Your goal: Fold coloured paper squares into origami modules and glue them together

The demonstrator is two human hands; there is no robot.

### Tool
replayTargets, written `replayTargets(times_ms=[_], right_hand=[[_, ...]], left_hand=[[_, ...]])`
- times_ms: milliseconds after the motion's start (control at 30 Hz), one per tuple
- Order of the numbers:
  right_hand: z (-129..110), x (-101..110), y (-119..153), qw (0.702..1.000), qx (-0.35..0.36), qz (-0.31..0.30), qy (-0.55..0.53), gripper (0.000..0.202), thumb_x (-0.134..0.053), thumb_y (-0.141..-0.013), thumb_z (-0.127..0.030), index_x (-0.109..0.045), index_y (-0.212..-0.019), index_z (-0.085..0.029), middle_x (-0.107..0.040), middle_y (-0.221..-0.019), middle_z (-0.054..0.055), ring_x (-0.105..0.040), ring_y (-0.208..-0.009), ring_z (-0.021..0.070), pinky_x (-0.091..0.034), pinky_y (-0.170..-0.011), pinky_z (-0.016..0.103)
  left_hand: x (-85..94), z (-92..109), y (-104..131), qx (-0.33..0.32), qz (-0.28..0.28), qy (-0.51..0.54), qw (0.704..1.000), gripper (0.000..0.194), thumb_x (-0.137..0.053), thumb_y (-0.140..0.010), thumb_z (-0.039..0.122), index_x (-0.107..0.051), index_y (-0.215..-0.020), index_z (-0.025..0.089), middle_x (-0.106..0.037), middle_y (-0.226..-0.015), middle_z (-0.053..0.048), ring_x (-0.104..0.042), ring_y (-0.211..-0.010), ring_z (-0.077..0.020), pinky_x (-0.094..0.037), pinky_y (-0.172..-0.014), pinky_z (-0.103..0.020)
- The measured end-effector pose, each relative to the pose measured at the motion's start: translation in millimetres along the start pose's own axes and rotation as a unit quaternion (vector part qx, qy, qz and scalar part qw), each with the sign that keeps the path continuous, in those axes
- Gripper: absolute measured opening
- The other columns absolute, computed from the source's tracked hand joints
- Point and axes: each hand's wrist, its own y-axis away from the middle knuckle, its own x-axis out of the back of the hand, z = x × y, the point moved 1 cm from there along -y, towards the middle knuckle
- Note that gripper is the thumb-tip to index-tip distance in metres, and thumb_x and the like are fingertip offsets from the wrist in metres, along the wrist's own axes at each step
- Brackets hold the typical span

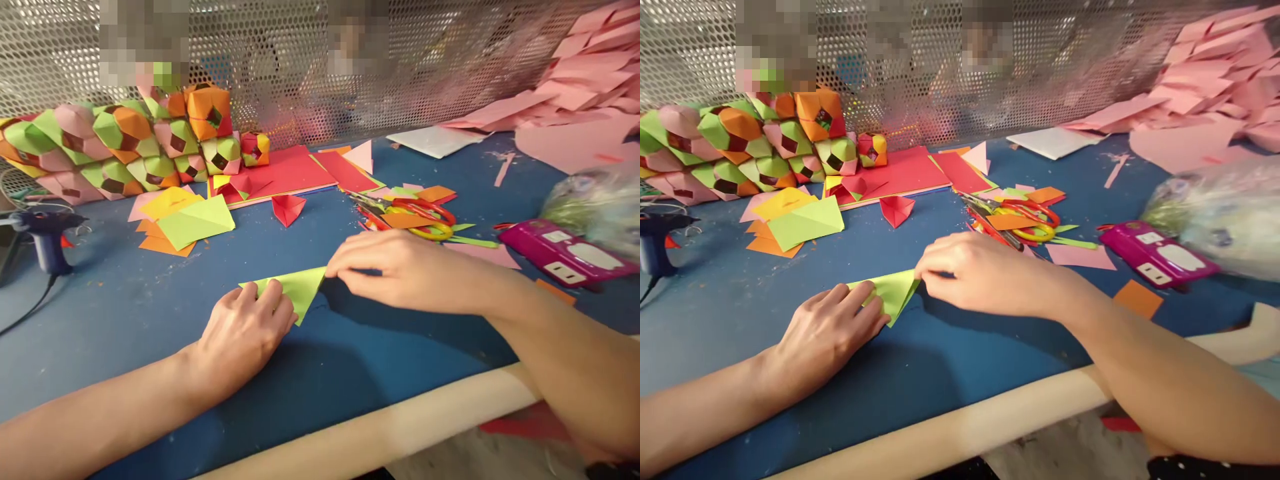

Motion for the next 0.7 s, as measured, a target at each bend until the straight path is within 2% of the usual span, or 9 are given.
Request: replayTargets(times_ms=[67, 133, 233, 333, 400, 567, 700], right_hand=[[1.5, 2.6, -2.7, 0.997, -0.047, 0.047, -0.031, 0.021, -0.046, -0.082, -0.010, -0.064, -0.076, -0.018, -0.069, -0.080, 0.001, -0.061, -0.073, 0.0124, -0.046, -0.069, 0.026], [-1.1, 1.5, -5.1, 0.993, -0.061, 0.091, -0.047, 0.020, -0.046, -0.082, -0.010, -0.063, -0.076, -0.018, -0.068, -0.078, 0.001, -0.061, -0.071, 0.0123, -0.047, -0.067, 0.025], [-9.0, -10.1, -7.5, 0.992, 0.004, 0.112, -0.064, 0.018, -0.046, -0.083, -0.010, -0.063, -0.080, -0.016, -0.068, -0.078, 0.003, -0.061, -0.073, 0.0131, -0.050, -0.068, 0.027], [-16.6, -31.9, -6.6, 0.990, 0.088, 0.101, -0.040, 0.024, -0.044, -0.083, -0.010, -0.060, -0.101, -0.012, -0.068, -0.098, 0.009, -0.062, -0.092, 0.0169, -0.051, -0.082, 0.034], [-21.3, -48.2, -3.3, 0.991, 0.108, 0.079, 0.002, 0.036, -0.044, -0.082, -0.008, -0.053, -0.117, -0.006, -0.063, -0.115, 0.014, -0.056, -0.108, 0.0213, -0.047, -0.093, 0.040], [-36.2, -73.7, 9.8, 0.996, 0.080, 0.016, 0.041, 0.057, -0.043, -0.081, -0.011, -0.031, -0.134, 0.008, -0.039, -0.137, 0.028, -0.029, -0.133, 0.0304, -0.032, -0.108, 0.046], [-41.9, -77.5, 15.2, 0.998, 0.051, -0.039, -0.004, 0.070, -0.047, -0.081, -0.019, -0.018, -0.138, 0.010, -0.020, -0.146, 0.028, -0.008, -0.138, 0.0307, -0.023, -0.113, 0.045]], left_hand=[[0.7, -0.1, 0.1, -0.003, -0.007, 0.000, 1.000, 0.019, -0.041, -0.091, 0.025, -0.050, -0.075, 0.021, -0.059, -0.079, -0.001, -0.052, -0.058, -0.0181, -0.040, -0.046, -0.031], [1.1, 0.0, 0.7, -0.005, -0.010, 0.001, 1.000, 0.018, -0.041, -0.090, 0.025, -0.050, -0.075, 0.021, -0.059, -0.079, 0.000, -0.051, -0.058, -0.0182, -0.041, -0.046, -0.031], [0.3, 0.3, 1.9, -0.009, -0.008, 0.002, 1.000, 0.013, -0.045, -0.088, 0.022, -0.051, -0.077, 0.021, -0.058, -0.079, 0.000, -0.051, -0.059, -0.0188, -0.042, -0.046, -0.032], [-0.8, 0.2, 2.5, -0.014, 0.006, 0.003, 1.000, 0.006, -0.051, -0.083, 0.016, -0.053, -0.079, 0.021, -0.058, -0.076, 0.000, -0.052, -0.059, -0.0190, -0.043, -0.046, -0.031], [-0.6, 0.0, 2.8, -0.021, 0.015, 0.002, 1.000, 0.008, -0.054, -0.079, 0.011, -0.055, -0.082, 0.019, -0.058, -0.075, -0.001, -0.052, -0.059, -0.0192, -0.044, -0.046, -0.031], [1.9, -0.1, 3.2, -0.039, 0.025, 0.002, 0.999, 0.017, -0.059, -0.071, 0.007, -0.061, -0.087, 0.014, -0.061, -0.073, -0.004, -0.054, -0.058, -0.0200, -0.047, -0.045, -0.031], [1.7, 0.3, 3.1, -0.041, 0.004, 0.020, 0.999, 0.017, -0.061, -0.069, 0.007, -0.063, -0.084, 0.014, -0.062, -0.073, -0.004, -0.056, -0.060, -0.0213, -0.050, -0.046, -0.033]])
